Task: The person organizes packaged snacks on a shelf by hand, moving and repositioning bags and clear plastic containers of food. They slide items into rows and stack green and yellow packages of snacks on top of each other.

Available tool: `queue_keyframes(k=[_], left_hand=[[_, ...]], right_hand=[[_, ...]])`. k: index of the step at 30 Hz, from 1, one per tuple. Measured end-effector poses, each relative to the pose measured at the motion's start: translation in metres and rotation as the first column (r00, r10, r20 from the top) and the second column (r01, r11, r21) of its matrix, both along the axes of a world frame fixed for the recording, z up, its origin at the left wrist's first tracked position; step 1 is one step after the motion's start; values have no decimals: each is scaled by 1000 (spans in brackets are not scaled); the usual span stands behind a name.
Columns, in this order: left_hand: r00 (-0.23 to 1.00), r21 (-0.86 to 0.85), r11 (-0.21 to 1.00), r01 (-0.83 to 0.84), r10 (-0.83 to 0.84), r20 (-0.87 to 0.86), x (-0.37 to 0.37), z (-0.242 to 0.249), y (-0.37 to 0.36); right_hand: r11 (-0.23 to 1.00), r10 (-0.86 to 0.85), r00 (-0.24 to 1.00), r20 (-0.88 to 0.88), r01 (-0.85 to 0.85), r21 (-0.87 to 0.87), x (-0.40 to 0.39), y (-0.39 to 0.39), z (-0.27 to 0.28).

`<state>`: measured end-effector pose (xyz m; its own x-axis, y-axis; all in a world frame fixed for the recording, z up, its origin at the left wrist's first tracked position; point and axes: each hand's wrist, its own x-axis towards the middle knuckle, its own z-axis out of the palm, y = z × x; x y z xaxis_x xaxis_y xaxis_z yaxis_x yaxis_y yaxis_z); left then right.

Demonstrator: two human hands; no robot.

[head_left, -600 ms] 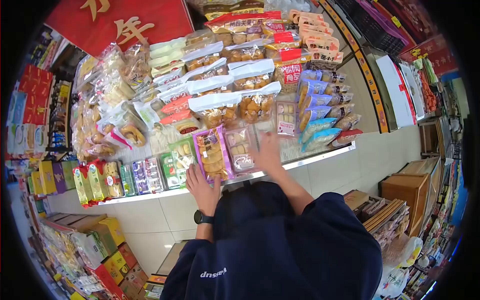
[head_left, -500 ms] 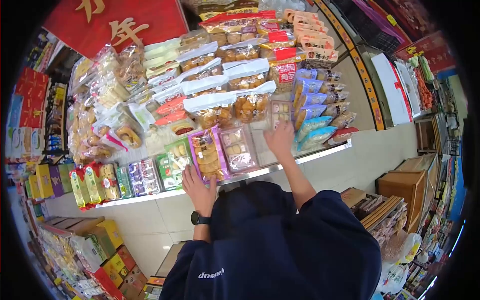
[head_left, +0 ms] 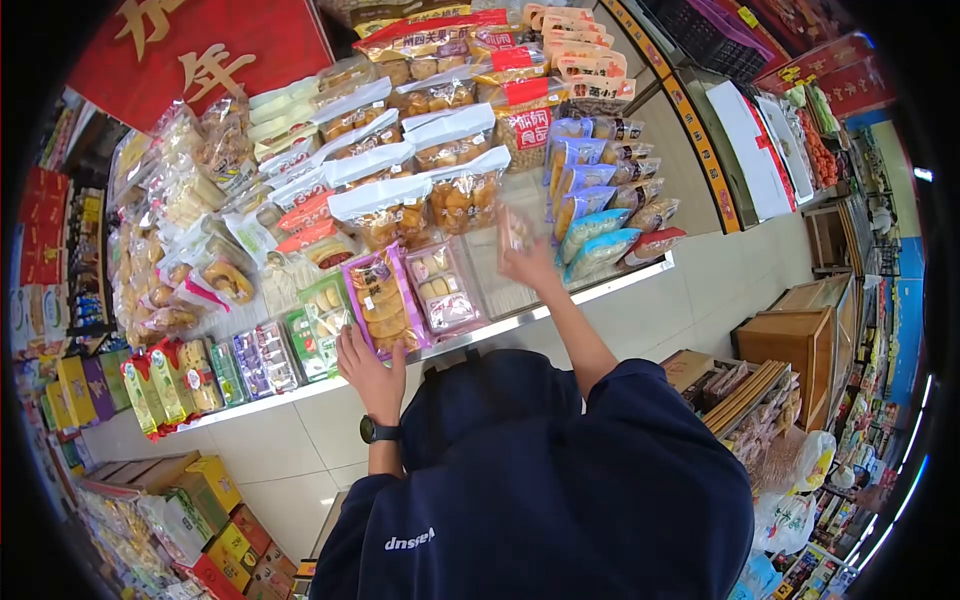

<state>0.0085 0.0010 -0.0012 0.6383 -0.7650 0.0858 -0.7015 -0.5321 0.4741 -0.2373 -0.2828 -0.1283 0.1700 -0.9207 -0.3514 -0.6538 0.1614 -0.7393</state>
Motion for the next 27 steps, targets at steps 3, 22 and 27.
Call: queue_keyframes(k=[3, 22, 27], left_hand=[[1000, -5, 1000, -16, 16, 5, -2, -2, 0], [997, 12, 997, -79, 79, -12, -7, -6, -10], [991, -1, 991, -131, 131, 35, -28, 13, -30]], right_hand=[[946, -154, 927, 343, 38, 320, 20, 70, 93], [827, 467, 879, -98, -473, -305, 69, 124, 132], [849, 454, 891, -9, -436, -300, 10, 82, 147]])
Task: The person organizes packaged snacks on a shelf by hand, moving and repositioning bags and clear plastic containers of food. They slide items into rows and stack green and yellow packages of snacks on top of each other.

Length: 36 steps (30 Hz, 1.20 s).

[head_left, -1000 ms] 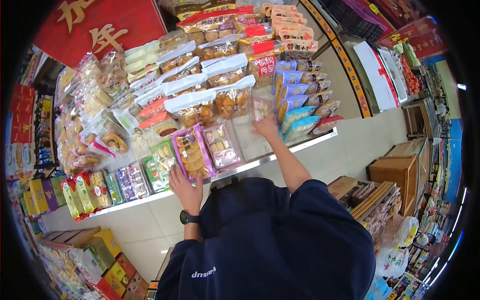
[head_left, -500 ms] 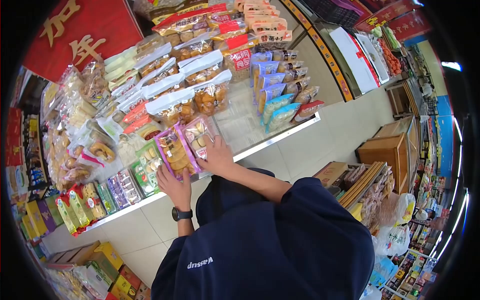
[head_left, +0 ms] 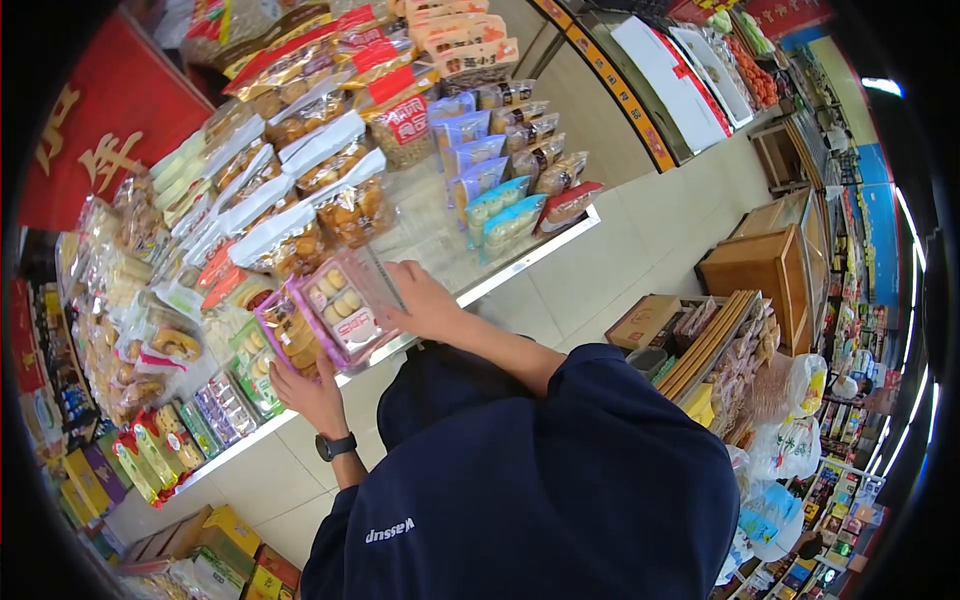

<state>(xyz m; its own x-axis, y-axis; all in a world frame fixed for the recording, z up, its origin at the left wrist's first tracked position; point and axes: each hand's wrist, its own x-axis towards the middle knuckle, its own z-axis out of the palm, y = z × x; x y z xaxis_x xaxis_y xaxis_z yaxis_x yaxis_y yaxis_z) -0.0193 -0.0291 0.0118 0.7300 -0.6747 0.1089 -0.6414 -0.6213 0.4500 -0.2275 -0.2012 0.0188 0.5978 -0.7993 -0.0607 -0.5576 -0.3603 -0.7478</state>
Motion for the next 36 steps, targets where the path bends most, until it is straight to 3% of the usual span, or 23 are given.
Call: queue_keyframes(k=[4, 7, 10, 13, 22, 23, 26, 29, 32, 36], left_hand=[[988, -220, 966, 135, -113, 109, -42, 22, -46], [956, -206, 937, 284, -292, -10, -101, 40, -101], [816, -224, 807, 546, -573, -76, -179, 44, -169], [654, -187, 666, 723, -746, -127, -243, 36, -227], [723, 315, 669, 673, -684, -91, -296, -13, -273], [710, 251, 687, 682, -704, 0, -297, -14, -268], [691, 207, 671, 712, -721, -42, -294, -26, -256], [746, 238, 708, 665, -616, -251, -289, -26, -238], [787, 112, 793, 599, -558, -264, -263, -2, -211], [901, 126, 918, 377, -333, -277, -216, 14, -173]], right_hand=[[1000, -1, 1000, -1, 1, 5, -91, -33, 2], [1000, -20, 999, -31, 19, -22, -166, -48, -16], [996, 14, 993, -113, -4, 88, -233, -64, -33], [994, -1, 975, -221, 25, 105, -275, -73, -43], [974, 115, 952, -283, -52, 220, -298, -109, -46], [974, 144, 943, -300, -81, 214, -294, -112, -49], [967, 218, 915, -340, -154, 205, -284, -116, -53], [952, 279, 882, -379, -201, 233, -276, -116, -50], [932, 342, 850, -400, -251, 263, -270, -115, -55], [927, 369, 830, -418, -296, 230, -260, -116, -65]])
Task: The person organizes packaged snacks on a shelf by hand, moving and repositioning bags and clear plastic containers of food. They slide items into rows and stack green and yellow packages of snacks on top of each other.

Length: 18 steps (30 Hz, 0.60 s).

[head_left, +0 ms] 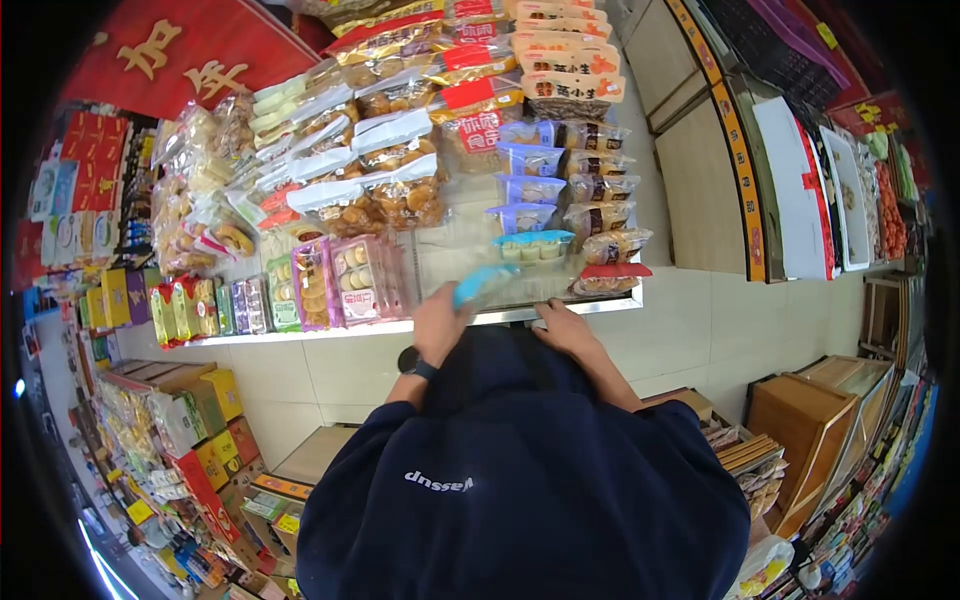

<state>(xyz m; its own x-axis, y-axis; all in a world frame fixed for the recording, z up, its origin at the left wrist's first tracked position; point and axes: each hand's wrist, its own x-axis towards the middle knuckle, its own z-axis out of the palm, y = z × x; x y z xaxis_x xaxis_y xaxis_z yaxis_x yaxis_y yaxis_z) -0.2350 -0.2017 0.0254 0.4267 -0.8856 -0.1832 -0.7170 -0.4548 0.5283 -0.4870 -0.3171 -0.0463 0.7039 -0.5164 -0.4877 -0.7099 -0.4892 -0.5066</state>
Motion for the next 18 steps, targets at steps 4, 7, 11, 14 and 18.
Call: queue_keyframes(k=[4, 7, 11, 14, 18], left_hand=[[958, 62, 959, -277, 271, 95, 36, 3, 30], [897, 52, 897, -439, 434, 91, 50, -7, 43], [863, -11, 867, -498, 497, 92, 50, -13, 45], [861, -38, 865, -500, 501, 83, 55, -9, 27], [862, -6, 872, -489, 485, 147, 72, -11, 1]], right_hand=[[994, 89, 996, -30, -87, 65, 16, -6, 2], [991, 112, 993, -35, -108, 84, 27, -9, 9], [983, 161, 986, -53, -155, 103, 35, -10, 5], [976, 197, 978, -66, -189, 108, 42, -13, 5], [973, 212, 977, -29, -208, 104, 40, -13, 2]])
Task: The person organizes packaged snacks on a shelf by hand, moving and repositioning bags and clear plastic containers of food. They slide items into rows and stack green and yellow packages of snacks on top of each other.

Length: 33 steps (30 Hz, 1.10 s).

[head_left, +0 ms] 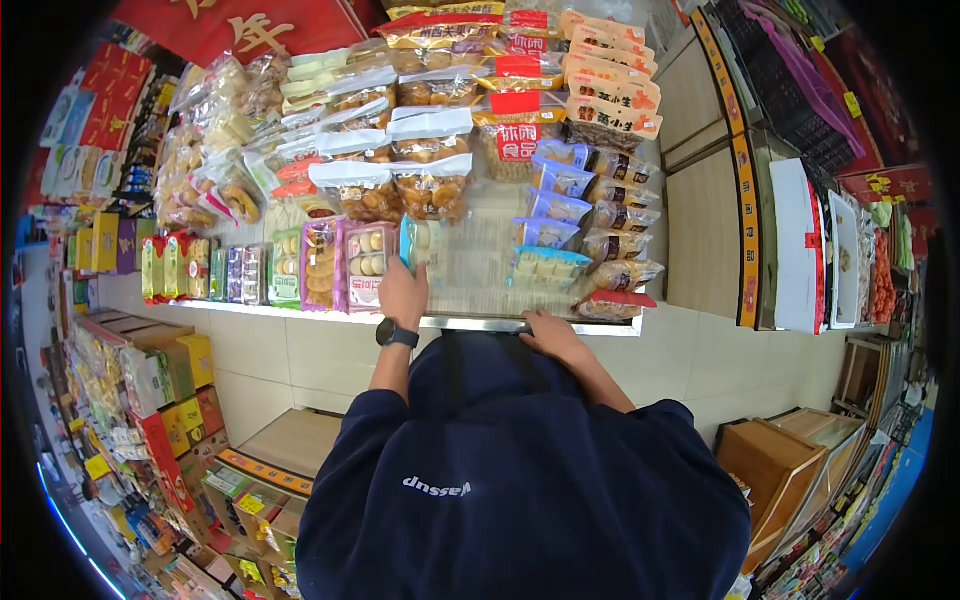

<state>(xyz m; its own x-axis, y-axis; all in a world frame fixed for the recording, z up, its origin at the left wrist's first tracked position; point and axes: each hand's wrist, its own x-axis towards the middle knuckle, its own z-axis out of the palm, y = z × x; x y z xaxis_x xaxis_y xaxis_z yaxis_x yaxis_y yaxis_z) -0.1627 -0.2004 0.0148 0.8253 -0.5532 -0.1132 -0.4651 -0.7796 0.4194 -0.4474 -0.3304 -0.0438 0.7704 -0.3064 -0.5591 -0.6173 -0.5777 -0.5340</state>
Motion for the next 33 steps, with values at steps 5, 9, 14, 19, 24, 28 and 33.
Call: queue_keyframes(k=[5, 9, 14, 19, 24, 28, 33], left_hand=[[997, 70, 997, -13, 7, 79, 10, -8, -6], [997, 166, 984, -72, 65, 42, 6, -13, -1], [998, 96, 995, -22, 17, 56, 4, -29, -4], [980, 20, 998, 59, -61, 190, -5, -26, -10], [958, 167, 980, 106, -146, 248, -28, 6, -11], [938, 207, 975, 84, -148, 315, -26, -26, 6], [936, 226, 969, 96, -165, 310, -31, -23, 11]], right_hand=[[1000, -30, 999, -38, 30, 0, -2, 1, -1], [997, -73, 997, -34, 73, -6, -4, 2, -4], [988, -139, 983, 120, 146, -57, -15, 13, -16], [984, -160, 980, 115, 168, -58, -15, 11, -20], [981, -167, 977, 129, 178, -81, -15, 13, -26], [978, -171, 975, 145, 186, -97, -15, 13, -26], [971, -206, 962, 180, 224, -88, -17, 10, -27]])
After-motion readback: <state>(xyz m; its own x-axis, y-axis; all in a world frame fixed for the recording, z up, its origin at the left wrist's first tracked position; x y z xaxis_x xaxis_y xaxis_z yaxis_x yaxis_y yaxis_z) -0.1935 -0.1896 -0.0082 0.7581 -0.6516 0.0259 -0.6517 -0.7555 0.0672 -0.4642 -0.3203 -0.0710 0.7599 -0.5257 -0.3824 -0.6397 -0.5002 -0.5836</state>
